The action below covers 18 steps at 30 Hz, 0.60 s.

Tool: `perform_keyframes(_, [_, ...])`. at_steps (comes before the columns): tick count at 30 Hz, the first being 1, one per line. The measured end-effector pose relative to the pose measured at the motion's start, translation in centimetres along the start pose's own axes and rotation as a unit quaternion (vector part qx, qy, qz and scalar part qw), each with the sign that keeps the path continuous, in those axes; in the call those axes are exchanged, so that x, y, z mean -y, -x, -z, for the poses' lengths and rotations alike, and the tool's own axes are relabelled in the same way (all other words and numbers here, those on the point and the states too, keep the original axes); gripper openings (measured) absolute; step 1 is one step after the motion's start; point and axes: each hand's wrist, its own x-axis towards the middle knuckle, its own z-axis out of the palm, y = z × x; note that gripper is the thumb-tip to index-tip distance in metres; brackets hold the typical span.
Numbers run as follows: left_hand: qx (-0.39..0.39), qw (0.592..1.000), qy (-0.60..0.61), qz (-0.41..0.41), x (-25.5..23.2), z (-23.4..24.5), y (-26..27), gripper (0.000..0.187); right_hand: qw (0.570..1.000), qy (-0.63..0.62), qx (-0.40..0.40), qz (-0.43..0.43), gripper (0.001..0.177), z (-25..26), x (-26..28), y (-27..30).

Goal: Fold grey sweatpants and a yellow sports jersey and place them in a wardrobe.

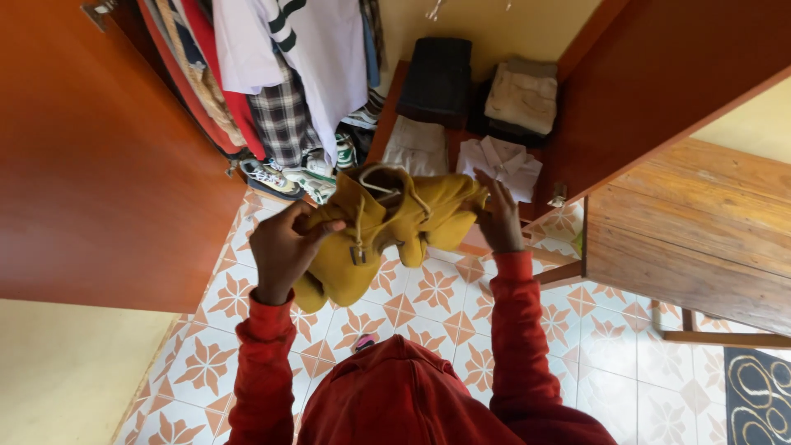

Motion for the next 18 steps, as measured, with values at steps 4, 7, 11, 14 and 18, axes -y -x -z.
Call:
perform_keyframes(4, [-0.013,0.998,-0.055,0.031,0.6,3.1,-1.6,0.048,0.986,-0.143,0.032,-0.084,0.037,-0.9,-0.4,-1.6])
perform_keyframes(7, [-0.063,0.992,-0.084,-0.068,2.2,5.2,-2.7,0.049,0.991,-0.127,0.008,-0.038,0.025,-2.2,-0.8,-3.0])
perform_keyframes(11, [-0.081,0.989,-0.08,-0.099,3.3,7.5,-3.1,0.052,0.991,-0.127,0.024,-0.023,0.019,-2.9,0.1,-6.1])
perform_keyframes(14, [-0.094,0.98,-0.078,-0.155,3.5,8.2,-3.8,0.052,0.986,-0.152,0.064,-0.013,0.024,-3.1,2.5,-9.1])
perform_keyframes(18, [-0.101,0.99,-0.092,-0.039,3.6,8.0,-3.9,0.054,0.979,-0.182,0.086,0.043,0.026,-6.0,3.4,-10.1])
